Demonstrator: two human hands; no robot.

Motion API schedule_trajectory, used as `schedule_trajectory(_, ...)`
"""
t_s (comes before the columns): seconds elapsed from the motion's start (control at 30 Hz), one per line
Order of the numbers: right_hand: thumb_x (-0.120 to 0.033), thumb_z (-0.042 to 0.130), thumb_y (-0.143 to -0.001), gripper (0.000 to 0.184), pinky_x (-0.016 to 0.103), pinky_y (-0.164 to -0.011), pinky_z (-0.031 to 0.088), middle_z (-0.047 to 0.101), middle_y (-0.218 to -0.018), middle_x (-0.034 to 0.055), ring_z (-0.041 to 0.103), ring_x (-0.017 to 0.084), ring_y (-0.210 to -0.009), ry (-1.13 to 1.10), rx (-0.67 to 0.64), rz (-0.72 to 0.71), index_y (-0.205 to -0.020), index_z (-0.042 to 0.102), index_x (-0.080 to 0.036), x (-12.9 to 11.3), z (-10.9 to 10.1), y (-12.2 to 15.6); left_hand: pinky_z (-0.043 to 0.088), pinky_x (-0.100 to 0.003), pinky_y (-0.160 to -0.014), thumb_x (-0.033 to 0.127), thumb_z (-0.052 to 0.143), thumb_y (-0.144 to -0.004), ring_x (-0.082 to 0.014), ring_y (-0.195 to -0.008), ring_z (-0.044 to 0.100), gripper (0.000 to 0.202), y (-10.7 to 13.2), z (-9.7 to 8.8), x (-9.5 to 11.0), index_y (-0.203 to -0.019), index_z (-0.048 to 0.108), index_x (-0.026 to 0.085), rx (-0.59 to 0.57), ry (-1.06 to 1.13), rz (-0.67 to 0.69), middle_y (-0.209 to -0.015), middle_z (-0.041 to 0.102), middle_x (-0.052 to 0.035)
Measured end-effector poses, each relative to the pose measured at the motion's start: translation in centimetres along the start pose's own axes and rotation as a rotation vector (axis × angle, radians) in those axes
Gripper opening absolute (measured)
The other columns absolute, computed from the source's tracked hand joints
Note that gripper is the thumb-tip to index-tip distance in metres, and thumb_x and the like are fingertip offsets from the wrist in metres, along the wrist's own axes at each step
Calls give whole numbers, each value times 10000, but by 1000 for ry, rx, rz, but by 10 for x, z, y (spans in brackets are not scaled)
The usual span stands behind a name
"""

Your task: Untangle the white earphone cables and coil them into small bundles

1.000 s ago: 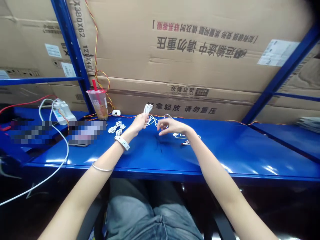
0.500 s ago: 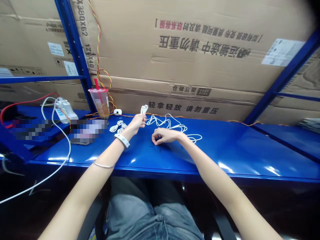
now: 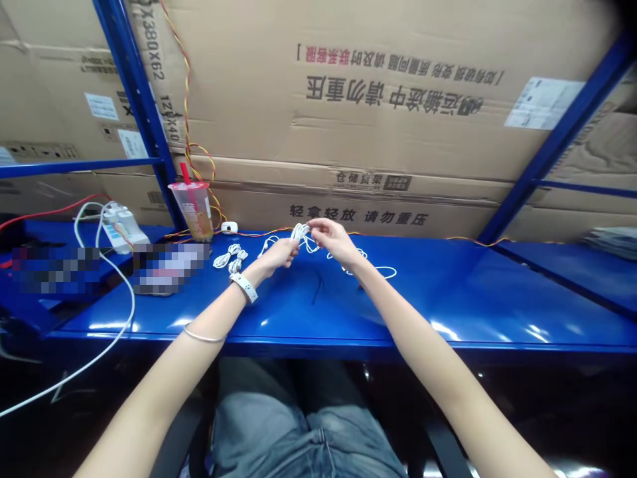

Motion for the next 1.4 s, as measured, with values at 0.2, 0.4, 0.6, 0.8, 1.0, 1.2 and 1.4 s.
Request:
schedule_trajectory(0.2,-207,547,-778,109,282,-715,448,671,-797,48,592,161,-731,348,98,-160,-807,639,-157,-11,-3,2,233,-202,-398,418,533,-858,-60,-449,307,300,4,18,-2,-689,450,183,-107,-234,61,-616,397,25)
schedule_trajectory(0.4,-151,564,-761,98,278,-711,452,664,-698,32,610,158,-688,415,97,-144,-774,660,-148,-8,4,3,294,-239,-412,475,477,-875,-88,-468,365,328,3,24,-5,-724,475,183,-115,-409,104,-650,422,1)
schedule_trajectory(0.6,-102,587,-732,92,251,-669,455,682,-705,26,608,140,-643,438,118,-146,-733,665,-151,-9,4,4,352,-262,-464,471,406,-889,-121,-506,415,321,-1,28,-7,-777,488,181,-144,-653,168,-636,454,5)
schedule_trajectory(0.8,-79,578,-730,115,239,-623,428,682,-694,32,581,130,-605,446,62,-160,-744,677,-136,-12,9,5,363,-279,-576,374,456,-873,-147,-591,457,302,-4,28,-1,-638,474,185,-126,-804,270,-618,507,-11)
schedule_trajectory(1.0,-201,598,-791,116,234,-640,387,689,-745,30,568,128,-672,460,-167,-206,-751,691,-144,-18,11,5,332,-275,-550,377,475,-867,-149,-552,448,264,5,37,-1,-690,536,190,-289,-830,308,-613,525,-5)
schedule_trajectory(1.2,-299,606,-796,176,246,-641,372,654,-756,26,540,134,-700,335,-326,-112,-765,668,-138,-10,3,5,306,-277,-530,448,503,-849,-143,-541,411,363,21,55,10,-588,469,198,-398,-799,365,-594,488,-3)
schedule_trajectory(1.4,-388,609,-802,247,232,-601,330,535,-708,-16,442,102,-651,65,-433,52,-790,614,-141,2,-3,8,265,-285,-520,474,451,-878,-130,-533,319,392,36,63,26,-599,376,207,-440,-733,375,-595,387,13)
Point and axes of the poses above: each hand's wrist, its own y-axis away from the middle knuckle, its own z-axis out of the palm, x = y × z, the point moved 8 cm from there along -y, towards the middle knuckle
